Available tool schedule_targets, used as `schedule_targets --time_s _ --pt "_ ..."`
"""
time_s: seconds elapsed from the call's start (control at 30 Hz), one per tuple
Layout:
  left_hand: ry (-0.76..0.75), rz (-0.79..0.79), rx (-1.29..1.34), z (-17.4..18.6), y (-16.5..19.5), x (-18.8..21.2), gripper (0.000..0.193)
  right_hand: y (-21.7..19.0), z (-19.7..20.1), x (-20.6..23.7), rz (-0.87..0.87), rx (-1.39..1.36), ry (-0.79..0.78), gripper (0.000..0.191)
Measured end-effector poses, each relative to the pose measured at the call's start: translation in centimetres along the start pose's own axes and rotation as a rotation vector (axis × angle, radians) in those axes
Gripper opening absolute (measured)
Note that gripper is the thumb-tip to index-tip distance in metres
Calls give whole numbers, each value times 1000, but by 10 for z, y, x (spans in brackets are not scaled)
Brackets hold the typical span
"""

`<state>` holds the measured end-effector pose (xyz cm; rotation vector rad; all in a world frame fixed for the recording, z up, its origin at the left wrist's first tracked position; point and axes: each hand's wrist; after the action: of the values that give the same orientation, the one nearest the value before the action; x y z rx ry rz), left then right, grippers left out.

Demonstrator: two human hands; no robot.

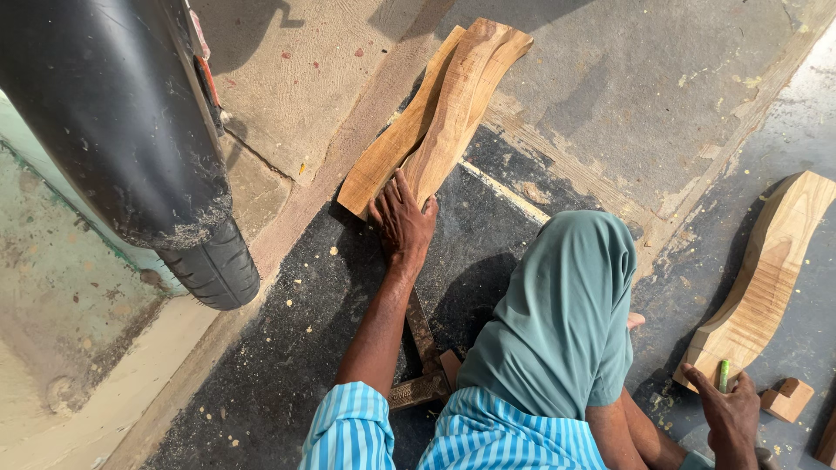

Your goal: The person sits cross-legged on the floor of a woodworking workshop marking curved wooden furniture parts. They hold a try square against each piece and draw straight guide lines with a green pencil, working through several pieces one at a time and setting marked pieces aside.

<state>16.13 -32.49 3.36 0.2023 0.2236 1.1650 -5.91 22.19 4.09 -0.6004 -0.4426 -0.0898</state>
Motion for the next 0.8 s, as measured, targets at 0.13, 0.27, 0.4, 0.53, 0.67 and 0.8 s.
schedule_targets --time_s 0.13,0.27,0.4,0.53,0.67,0.8 --pt "16 -17 -5 7 27 -25 102 -7 0 2 -13 38 2 81" --pt "-43 -21 75 9 60 -58 109 -9 1 4 -11 -5 -3 81" --pt "7 2 88 14 81 -70 101 -13 2 2 -33 88 -7 82" --pt "-56 -48 98 12 92 -40 89 -20 -1 -10 36 231 -27 85" --pt "-155 -155 133 -9 109 10 89 -19 -1 -19 18 302 -42 87" --pt "-165 -191 125 -30 111 12 90 -12 0 -20 25 325 -49 88"
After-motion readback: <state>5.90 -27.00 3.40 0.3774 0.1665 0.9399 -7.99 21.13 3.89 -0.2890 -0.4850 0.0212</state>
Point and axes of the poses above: each hand's wrist, its own x-axis away from the middle knuckle, its own z-axis out of the back of the hand, y = z × x, and after that the axes turned 5 degrees about z, right-handed
